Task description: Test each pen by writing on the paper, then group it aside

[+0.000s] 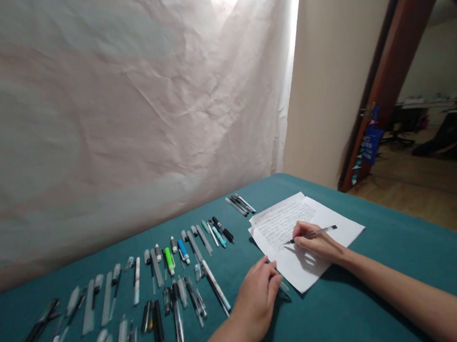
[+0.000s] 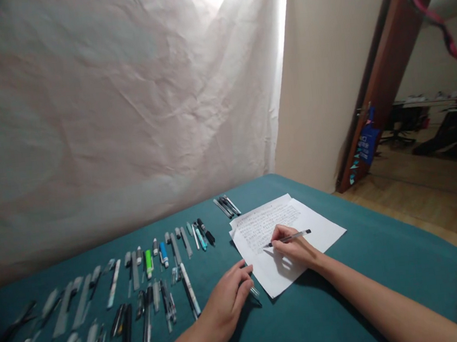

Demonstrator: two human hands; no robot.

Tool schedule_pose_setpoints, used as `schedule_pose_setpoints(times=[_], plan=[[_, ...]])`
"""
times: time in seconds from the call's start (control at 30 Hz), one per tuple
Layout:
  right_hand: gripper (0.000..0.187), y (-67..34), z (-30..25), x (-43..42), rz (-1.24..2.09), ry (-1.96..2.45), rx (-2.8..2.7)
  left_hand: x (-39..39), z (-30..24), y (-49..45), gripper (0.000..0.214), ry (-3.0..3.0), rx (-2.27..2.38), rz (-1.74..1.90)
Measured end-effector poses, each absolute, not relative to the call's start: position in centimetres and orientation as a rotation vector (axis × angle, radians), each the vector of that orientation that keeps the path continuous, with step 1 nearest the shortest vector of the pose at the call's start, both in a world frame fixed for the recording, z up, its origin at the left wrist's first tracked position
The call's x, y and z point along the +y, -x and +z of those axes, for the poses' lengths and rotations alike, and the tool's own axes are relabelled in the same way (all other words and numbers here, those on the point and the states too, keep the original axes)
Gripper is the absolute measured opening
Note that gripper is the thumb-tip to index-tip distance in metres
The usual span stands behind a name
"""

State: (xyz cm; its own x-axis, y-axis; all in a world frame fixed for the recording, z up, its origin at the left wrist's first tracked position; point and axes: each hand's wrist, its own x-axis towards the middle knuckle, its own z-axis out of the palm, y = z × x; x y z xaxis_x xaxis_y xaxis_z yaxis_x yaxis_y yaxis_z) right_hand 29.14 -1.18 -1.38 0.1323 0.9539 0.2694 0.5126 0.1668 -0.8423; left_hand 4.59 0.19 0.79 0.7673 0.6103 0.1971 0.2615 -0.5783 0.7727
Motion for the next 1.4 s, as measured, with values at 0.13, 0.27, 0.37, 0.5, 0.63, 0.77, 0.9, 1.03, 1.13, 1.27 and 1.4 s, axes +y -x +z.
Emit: schedule_pose_setpoints(times=[0.13, 0.27, 0.37, 0.5, 0.63, 0.77, 0.9, 1.03, 1.13, 1.27, 1.4], plan=[[0.004, -29.4, -1.5, -1.2, 0.601, 1.495, -1.497, 0.0, 1.1, -4.6, 0.025, -2.179, 0.644, 0.597], [0.004, -29.4, -1.8, -1.2, 0.567, 1.504, -1.519, 0.0, 1.2, -4.7, 0.026, -2.167, 0.651, 0.607], [0.005, -29.3, -1.8, -1.3, 0.537, 1.474, -1.582, 0.0, 1.0, -4.7, 0.026, -2.162, 0.664, 0.618], [0.008, -29.2, -1.7, -1.4, 0.632, 1.443, -1.602, 0.0, 0.9, -4.6, 0.026, -2.175, 0.659, 0.62], [0.011, -29.1, -1.8, -1.6, 0.664, 1.431, -1.622, 0.0, 1.0, -4.6, 0.026, -2.181, 0.656, 0.616], [0.012, -28.9, -2.1, -1.7, 0.671, 1.464, -1.628, 0.0, 1.1, -4.7, 0.024, -2.181, 0.652, 0.6], [0.013, -29.1, -2.5, -1.5, 0.664, 1.489, -1.595, 0.0, 1.2, -4.6, 0.024, -2.183, 0.66, 0.6], [0.008, -29.3, -2.4, -1.5, 0.595, 1.484, -1.617, 0.0, 1.1, -4.6, 0.025, -2.183, 0.657, 0.612], [0.003, -29.0, -2.0, -1.6, 0.585, 1.479, -1.6, -0.1, 1.0, -4.7, 0.025, -2.189, 0.662, 0.616], [0.009, -28.7, -1.7, -1.7, 0.656, 1.49, -1.56, -0.1, 1.0, -4.7, 0.025, -2.189, 0.656, 0.616], [0.012, -28.7, -1.9, -1.7, 0.701, 1.485, -1.55, -0.1, 1.1, -4.7, 0.026, -2.196, 0.662, 0.608]])
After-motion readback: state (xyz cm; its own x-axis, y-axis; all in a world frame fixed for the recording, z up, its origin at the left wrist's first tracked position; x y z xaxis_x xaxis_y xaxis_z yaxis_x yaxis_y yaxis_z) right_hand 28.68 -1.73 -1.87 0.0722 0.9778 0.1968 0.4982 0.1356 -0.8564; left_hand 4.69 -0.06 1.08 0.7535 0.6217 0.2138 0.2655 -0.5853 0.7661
